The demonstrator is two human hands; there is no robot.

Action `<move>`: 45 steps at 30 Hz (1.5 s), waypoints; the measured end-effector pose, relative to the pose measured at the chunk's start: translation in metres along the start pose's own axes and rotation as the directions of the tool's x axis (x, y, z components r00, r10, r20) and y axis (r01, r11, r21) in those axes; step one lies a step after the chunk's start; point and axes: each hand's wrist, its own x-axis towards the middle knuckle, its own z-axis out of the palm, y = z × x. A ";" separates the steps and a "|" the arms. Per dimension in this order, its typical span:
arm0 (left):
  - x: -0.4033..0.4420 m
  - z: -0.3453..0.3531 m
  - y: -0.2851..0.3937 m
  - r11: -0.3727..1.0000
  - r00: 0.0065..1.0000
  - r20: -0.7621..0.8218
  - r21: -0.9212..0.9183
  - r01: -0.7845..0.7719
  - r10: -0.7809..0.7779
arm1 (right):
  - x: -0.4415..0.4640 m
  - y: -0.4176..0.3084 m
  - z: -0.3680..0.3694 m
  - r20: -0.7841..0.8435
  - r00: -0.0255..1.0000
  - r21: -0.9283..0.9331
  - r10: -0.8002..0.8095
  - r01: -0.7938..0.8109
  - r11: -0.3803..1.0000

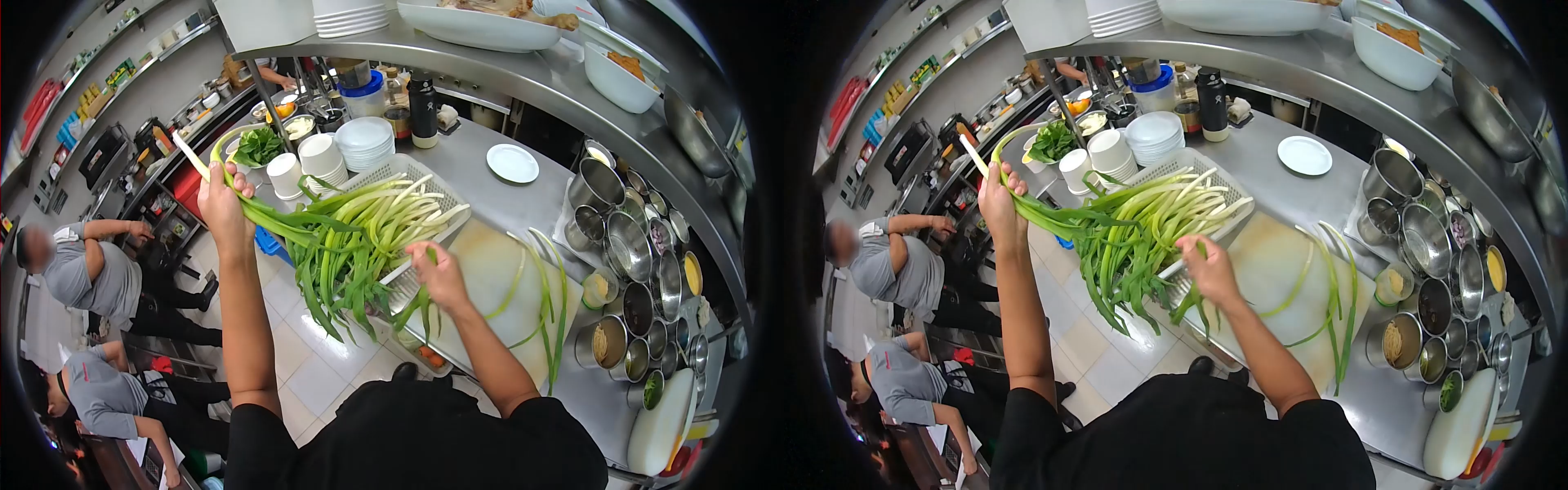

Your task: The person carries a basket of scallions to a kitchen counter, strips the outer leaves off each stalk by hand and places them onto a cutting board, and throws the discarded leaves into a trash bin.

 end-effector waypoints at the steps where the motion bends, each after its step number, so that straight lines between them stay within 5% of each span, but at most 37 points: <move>1: -0.001 0.002 0.001 1.000 1.000 0.006 -0.008 0.030 -0.030 | 0.007 -0.005 -0.007 -0.002 1.000 0.000 0.005 -0.005 1.000; 4: -0.001 0.001 0.001 0.994 0.995 0.051 -0.056 0.090 -0.088 | 0.027 -0.032 -0.019 0.034 0.998 -0.134 0.048 -0.043 0.990; 9: -0.007 0.008 0.000 0.974 0.975 0.105 -0.092 0.206 -0.196 | 0.041 -0.044 -0.003 0.397 0.917 -0.210 0.026 0.063 0.976; 13: -0.008 0.008 -0.002 0.959 0.966 0.107 -0.134 0.249 -0.235 | 0.040 -0.026 0.017 0.412 0.905 -0.262 -0.109 0.232 0.937; 16: -0.005 0.002 0.003 0.983 0.985 0.052 -0.065 0.170 -0.167 | 0.031 -0.028 0.017 0.465 0.885 -0.453 -0.001 0.239 0.859; 21: -0.001 -0.029 -0.001 0.998 1.000 -0.023 0.064 0.022 -0.021 | -0.004 -0.031 -0.001 0.480 0.873 -0.417 -0.086 0.313 0.853; 25: -0.012 -0.035 -0.028 0.998 0.998 -0.054 0.053 0.024 -0.021 | -0.022 -0.008 -0.004 0.155 0.956 -0.357 -0.249 0.289 0.888; 31: -0.016 -0.006 -0.065 0.997 0.994 -0.094 0.060 -0.053 0.058 | -0.062 -0.021 -0.054 -0.429 0.901 -0.057 -0.064 0.043 0.997; 37: -0.083 0.086 -0.092 0.934 0.918 0.250 0.263 0.242 -0.308 | -0.145 -0.086 -0.141 -0.605 0.733 -0.105 -0.309 0.312 0.944; 40: -0.141 0.137 -0.123 0.834 0.762 0.375 0.398 0.381 -0.527 | -0.198 -0.130 -0.158 -0.712 0.665 0.131 -0.224 0.439 0.889; 41: -0.163 0.153 -0.135 0.819 0.725 0.410 0.428 0.383 -0.553 | -0.220 -0.147 -0.165 -0.691 0.686 0.228 -0.228 0.506 0.832; 45: -0.235 0.173 -0.223 0.774 0.572 0.555 0.578 0.258 -0.605 | -0.300 -0.194 -0.174 -0.730 0.514 0.056 -0.451 0.702 0.710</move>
